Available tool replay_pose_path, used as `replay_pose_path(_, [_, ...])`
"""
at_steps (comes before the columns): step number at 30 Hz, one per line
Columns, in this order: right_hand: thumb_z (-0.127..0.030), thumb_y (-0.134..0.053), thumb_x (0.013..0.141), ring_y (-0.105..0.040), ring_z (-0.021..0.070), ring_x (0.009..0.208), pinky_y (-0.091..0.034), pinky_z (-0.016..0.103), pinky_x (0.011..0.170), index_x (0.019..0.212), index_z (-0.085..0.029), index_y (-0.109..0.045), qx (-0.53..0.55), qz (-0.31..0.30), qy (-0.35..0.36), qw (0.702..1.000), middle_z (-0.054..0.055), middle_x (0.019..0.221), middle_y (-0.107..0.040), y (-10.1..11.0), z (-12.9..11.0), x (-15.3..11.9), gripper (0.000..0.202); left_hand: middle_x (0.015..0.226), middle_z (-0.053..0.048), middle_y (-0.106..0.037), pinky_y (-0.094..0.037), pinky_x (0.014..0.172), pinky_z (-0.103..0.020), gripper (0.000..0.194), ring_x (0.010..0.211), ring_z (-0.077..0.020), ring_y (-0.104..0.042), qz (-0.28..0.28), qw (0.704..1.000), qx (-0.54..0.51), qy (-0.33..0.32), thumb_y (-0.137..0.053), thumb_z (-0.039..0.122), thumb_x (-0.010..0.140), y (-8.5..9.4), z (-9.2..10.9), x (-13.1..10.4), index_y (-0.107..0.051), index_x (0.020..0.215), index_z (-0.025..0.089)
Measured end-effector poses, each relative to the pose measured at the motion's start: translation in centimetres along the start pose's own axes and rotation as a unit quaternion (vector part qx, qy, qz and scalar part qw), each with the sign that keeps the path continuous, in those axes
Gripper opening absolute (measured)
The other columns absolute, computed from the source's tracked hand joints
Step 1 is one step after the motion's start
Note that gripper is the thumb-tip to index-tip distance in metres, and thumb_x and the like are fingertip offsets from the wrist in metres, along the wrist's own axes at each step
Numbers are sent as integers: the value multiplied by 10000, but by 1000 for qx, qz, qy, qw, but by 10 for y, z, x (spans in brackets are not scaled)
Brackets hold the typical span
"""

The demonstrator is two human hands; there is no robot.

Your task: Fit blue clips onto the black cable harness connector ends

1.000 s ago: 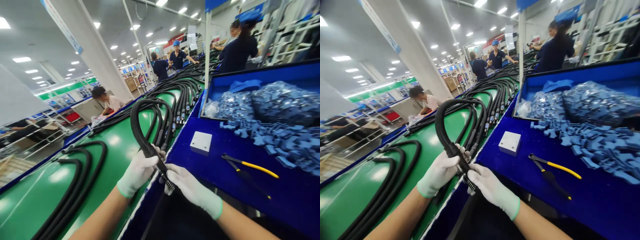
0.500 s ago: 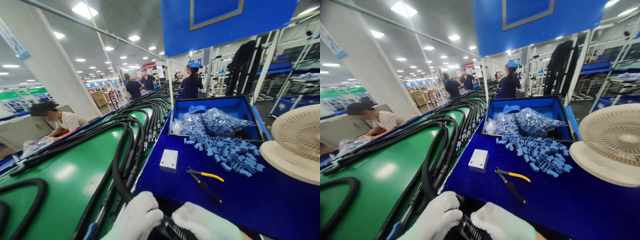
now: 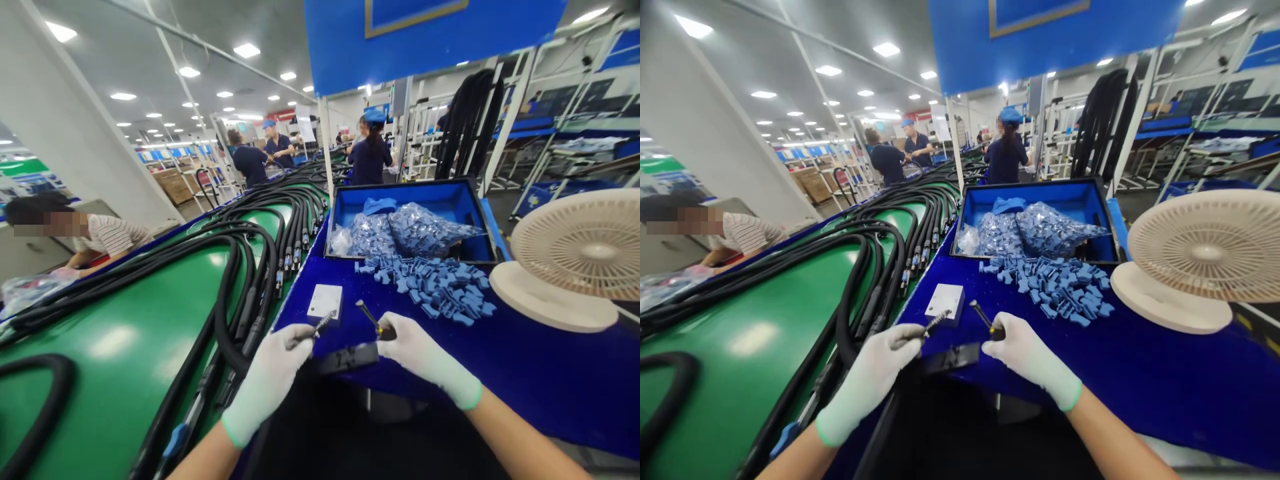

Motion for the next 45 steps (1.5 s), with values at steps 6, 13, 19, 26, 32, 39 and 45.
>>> replay_pose_path(6, [-28,-485,768,-660,224,881,-531,342,838,1040,-200,-700,108,-50,177,977,44,959,-726,-18,-85,-19,387,1183,-48,-765,-548,1015,-413,330,1119,-322,-706,14,999,-39,15,-701,377,872,17,28,5,-794,1162,249])
replay_pose_path(13, [-21,-476,788,-653,289,1185,-507,471,1091,1438,-199,-578,43,-35,211,976,123,1327,-678,-34,-100,-21,681,1209,-33,-749,-527,1031,-402,308,1144,-305,-684,16,999,-30,-29,-660,368,912,15,36,2,-789,1175,272])
replay_pose_path(19, [-37,-476,838,-619,283,1266,-489,464,1137,1364,-171,-609,37,0,232,972,128,1334,-669,-36,-98,-24,559,1174,-14,-744,-510,1009,-345,233,1131,-269,-675,39,998,13,-47,-664,353,923,12,34,-1,-806,1098,290])
replay_pose_path(26, [-26,-459,847,-674,304,1130,-544,495,1062,1175,-147,-676,6,52,221,974,151,1161,-717,-42,-86,-27,411,1134,-35,-752,-525,991,-344,225,1087,-269,-687,-11,999,3,-40,-679,368,925,4,30,3,-798,1078,253])
replay_pose_path(32, [-72,-452,909,-669,348,1139,-553,535,1046,1212,-110,-690,-62,62,289,953,181,1167,-723,-42,-91,-34,387,1140,-39,-764,-518,998,-366,246,1092,-273,-696,-44,998,-1,-33,-651,350,940,3,31,12,-784,1110,232])
replay_pose_path(39, [-27,-428,887,-682,306,1091,-584,481,1020,1183,-101,-658,-90,96,341,931,157,1108,-721,-34,-102,-42,381,1137,-13,-763,-503,998,-332,221,1090,-239,-693,-44,998,17,-44,-637,316,961,0,39,9,-784,1108,242])
replay_pose_path(45, [-22,-432,858,-684,307,1077,-589,487,1012,1124,-109,-657,-67,58,316,945,163,1100,-724,-34,-101,-39,359,1120,-36,-771,-513,991,-336,228,1078,-248,-704,-42,999,5,-27,-646,304,945,-1,39,9,-782,1098,205])
Point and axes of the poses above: each hand's wrist, its own x-axis towards the middle knuckle, its own y-axis out of the back of the hand, z = x × y, the point moved 9 cm from there along x, towards the middle knuckle
